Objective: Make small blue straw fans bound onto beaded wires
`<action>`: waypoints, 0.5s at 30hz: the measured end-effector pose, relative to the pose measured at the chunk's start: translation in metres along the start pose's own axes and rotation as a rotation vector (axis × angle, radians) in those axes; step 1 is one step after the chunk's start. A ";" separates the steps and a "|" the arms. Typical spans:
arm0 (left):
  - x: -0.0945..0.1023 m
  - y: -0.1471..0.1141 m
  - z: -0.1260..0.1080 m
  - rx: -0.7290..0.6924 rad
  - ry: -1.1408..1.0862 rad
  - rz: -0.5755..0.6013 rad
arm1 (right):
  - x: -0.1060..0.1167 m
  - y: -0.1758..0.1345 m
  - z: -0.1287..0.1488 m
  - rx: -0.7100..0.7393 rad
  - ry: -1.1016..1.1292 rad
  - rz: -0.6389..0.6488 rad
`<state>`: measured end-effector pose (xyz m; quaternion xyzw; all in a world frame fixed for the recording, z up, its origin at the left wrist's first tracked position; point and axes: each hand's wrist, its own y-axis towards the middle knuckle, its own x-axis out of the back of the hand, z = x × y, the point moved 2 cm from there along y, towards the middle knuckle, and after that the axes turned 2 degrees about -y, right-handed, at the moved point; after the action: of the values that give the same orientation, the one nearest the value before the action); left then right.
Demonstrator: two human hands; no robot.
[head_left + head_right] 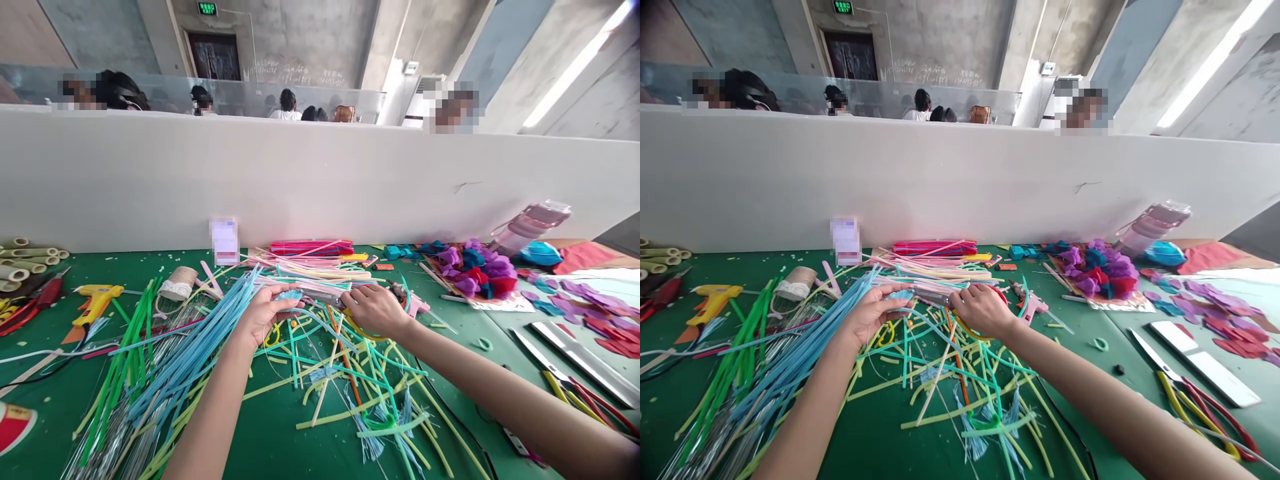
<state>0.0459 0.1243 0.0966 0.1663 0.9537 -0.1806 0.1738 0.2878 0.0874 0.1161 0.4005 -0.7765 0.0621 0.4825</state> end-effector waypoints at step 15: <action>0.001 0.000 0.002 0.013 -0.002 -0.019 | -0.005 0.001 0.001 -0.099 0.163 0.209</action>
<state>0.0454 0.1243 0.0946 0.1583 0.9538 -0.1886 0.1720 0.2875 0.0902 0.1121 0.2869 -0.7742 0.1059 0.5542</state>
